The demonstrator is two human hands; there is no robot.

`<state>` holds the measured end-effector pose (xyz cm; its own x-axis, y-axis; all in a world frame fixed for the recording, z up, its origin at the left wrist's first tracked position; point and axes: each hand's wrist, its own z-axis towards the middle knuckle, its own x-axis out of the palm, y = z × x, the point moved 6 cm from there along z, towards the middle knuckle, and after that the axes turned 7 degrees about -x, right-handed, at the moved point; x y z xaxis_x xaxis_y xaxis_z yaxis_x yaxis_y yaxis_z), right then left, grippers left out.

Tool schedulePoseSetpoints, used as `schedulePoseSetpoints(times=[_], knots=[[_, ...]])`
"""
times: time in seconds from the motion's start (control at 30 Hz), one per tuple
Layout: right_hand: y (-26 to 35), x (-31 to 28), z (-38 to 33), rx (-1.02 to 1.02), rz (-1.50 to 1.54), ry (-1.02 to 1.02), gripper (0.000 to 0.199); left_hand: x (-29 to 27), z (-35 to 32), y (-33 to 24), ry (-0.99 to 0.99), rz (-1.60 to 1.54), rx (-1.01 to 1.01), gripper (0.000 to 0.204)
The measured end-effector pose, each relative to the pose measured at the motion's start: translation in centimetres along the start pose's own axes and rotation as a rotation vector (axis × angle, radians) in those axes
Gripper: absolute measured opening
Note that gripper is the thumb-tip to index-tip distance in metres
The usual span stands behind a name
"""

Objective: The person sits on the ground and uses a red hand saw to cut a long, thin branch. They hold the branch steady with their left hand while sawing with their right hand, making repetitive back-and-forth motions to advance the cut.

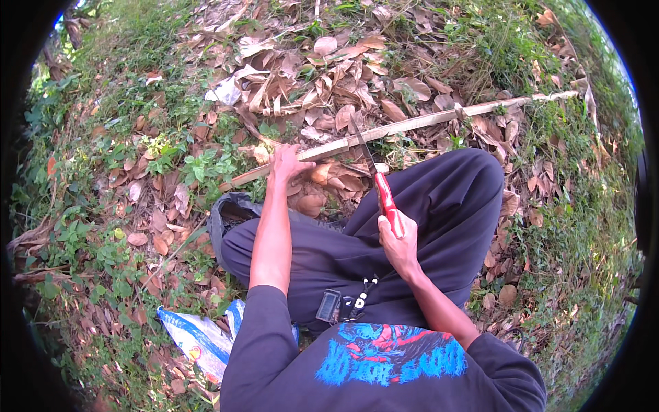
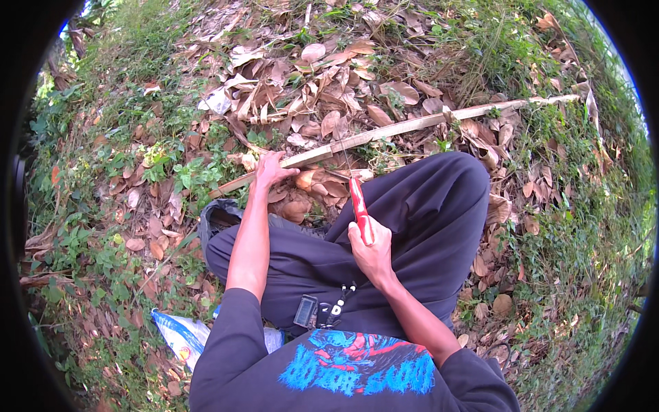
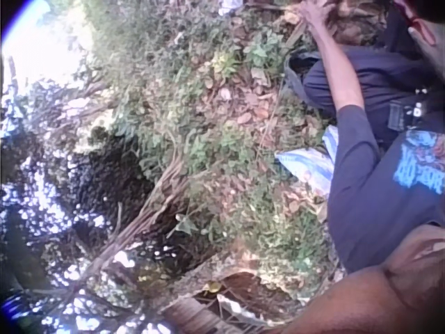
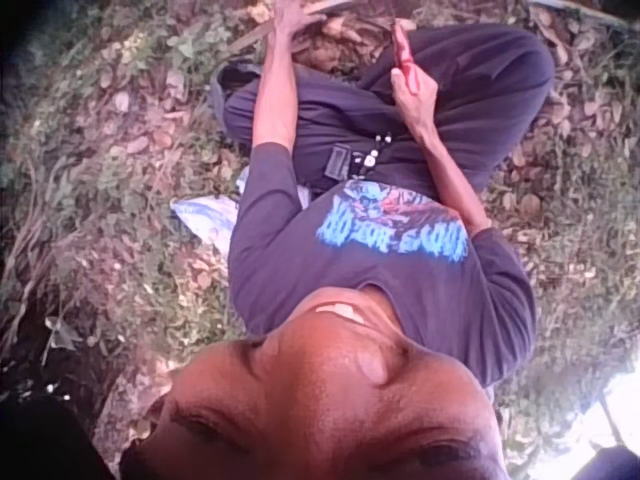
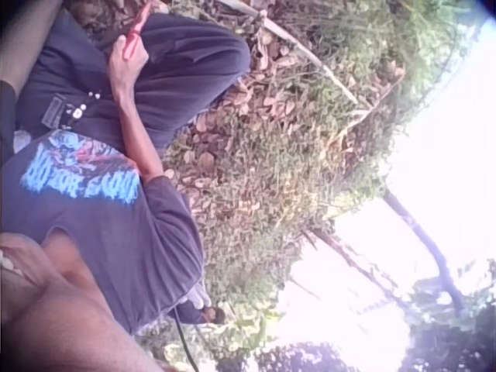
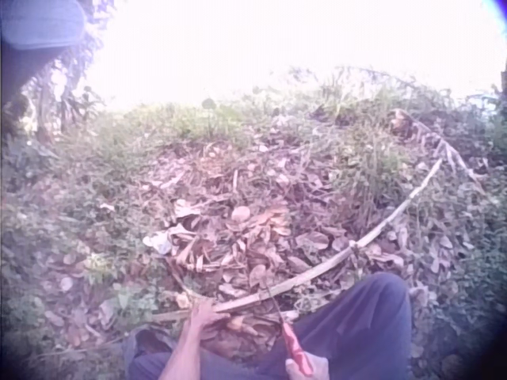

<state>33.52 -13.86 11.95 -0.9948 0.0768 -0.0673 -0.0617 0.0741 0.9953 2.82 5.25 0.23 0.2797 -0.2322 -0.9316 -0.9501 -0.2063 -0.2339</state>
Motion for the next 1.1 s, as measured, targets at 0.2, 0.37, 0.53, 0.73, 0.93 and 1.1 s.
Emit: schedulePoseSetpoints(times=[0.2,0.37,0.53,0.73,0.93,1.1], knots=[[1.1,-0.3,-0.2,0.053,0.062,-0.020,0.023,0.9,1.8,1.6,0.110,-0.030,0.050,0.062],[1.2,-0.9,0.3,0.088,0.126,-0.070,0.021,1.2,1.3,0.4,-0.125,0.211,0.180,0.050],[2.3,-0.6,1.0,0.097,0.132,-0.065,0.020,0.6,0.5,0.2,-0.332,0.115,0.248,0.041],[1.7,1.8,0.9,0.018,0.070,-0.036,0.022,0.4,0.2,-0.2,-0.535,0.158,0.169,0.055],[2.2,3.6,1.2,-0.054,-0.043,0.007,0.019,1.0,0.3,0.2,-0.470,0.058,0.164,0.075],[1.4,4.6,1.0,-0.105,-0.147,0.022,0.019,1.1,0.3,0.6,-0.466,0.073,0.143,0.073]])
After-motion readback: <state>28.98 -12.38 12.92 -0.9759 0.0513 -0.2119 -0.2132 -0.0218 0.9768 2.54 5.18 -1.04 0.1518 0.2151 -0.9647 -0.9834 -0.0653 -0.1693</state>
